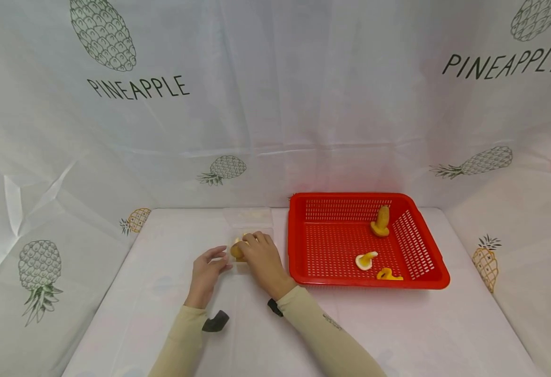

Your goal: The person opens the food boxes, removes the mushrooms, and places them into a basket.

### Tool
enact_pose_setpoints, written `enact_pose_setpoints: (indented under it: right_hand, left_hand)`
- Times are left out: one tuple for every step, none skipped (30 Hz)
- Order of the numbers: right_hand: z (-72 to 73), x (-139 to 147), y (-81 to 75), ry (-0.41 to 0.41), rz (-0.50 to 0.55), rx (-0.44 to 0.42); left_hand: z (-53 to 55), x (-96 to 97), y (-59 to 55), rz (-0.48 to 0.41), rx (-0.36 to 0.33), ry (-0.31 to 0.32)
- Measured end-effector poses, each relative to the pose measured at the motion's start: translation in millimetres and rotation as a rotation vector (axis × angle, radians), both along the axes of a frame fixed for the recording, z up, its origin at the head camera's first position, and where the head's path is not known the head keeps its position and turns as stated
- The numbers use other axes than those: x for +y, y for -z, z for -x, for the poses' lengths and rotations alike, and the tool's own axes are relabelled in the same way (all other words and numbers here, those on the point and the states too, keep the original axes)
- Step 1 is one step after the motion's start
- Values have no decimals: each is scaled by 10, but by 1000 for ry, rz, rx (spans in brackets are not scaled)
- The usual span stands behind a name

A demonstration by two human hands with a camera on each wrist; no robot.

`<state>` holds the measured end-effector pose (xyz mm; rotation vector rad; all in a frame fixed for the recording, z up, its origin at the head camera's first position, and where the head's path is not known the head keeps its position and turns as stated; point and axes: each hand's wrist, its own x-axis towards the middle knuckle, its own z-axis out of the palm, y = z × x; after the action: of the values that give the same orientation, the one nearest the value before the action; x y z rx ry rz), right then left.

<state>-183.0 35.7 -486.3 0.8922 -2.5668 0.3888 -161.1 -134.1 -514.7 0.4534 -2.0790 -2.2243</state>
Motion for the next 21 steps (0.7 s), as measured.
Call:
enact_pose_setpoints:
  right_hand:
    - [17, -11, 3, -1, -5, -3]
    - [31, -20, 0, -4, -7, -11]
    - [44, -28, -5, -6, -9, -18]
    - [55, -36, -12, -9, -5, -28]
    - [65, -43, -21, -9, -7, -37]
    - [75, -49, -29, -12, -6, -48]
    - [83, -55, -38, -14, -7, -56]
    - [92, -61, -47, -17, -9, -68]
    - [103, -68, -52, -21, -14, -80]
    - [119, -75, -47, -23, -19, -90]
    - [132, -82, -45, -23, -29, -99]
    - [145, -89, -42, -27, -33, -113]
    - [160, -96, -39, -29, -36, -127]
    - [178, -104, -33, -29, -39, -146]
    - [194, -109, -25, -29, -41, -165]
    - [209, -115, -21, -30, -42, -180]
    - [217, -118, -25, -30, -43, -194]
    - [227, -121, -26, -32, -42, -206]
    - [233, -124, -29, -32, -41, -217]
    - [237, -126, -34, -33, -43, -221]
    - [236, -127, -42, -35, -44, -219]
  left_hand:
    - [0, -2, 5, -2, 3, 2]
    - [1, -4, 8, -3, 6, 3]
    - [2, -6, 11, -5, 10, 6]
    - [2, -7, 13, -3, 14, 7]
    - [3, -7, 14, -2, 15, 7]
    - [3, -8, 13, -1, 18, 8]
    - [2, -8, 13, 0, 18, 7]
    - [0, -8, 9, 0, 21, 7]
    - [-2, -7, 6, 0, 21, 7]
    - [-4, -6, 2, -1, 20, 6]
    - [-5, -6, 1, -2, 18, 4]
    - [-6, -5, 1, -5, 19, 4]
    - [-6, -5, 3, -6, 17, 4]
    - [-6, -4, 1, -7, 19, 5]
    - [-4, -4, 2, -7, 17, 4]
    - [-2, -4, 3, -8, 17, 4]
    - [0, -6, 6, -8, 16, 4]
    - [3, -7, 8, -7, 17, 5]
    - [5, -9, 12, -5, 17, 4]
    - [6, -9, 15, -3, 18, 4]
    - [7, -11, 20, -2, 17, 3]
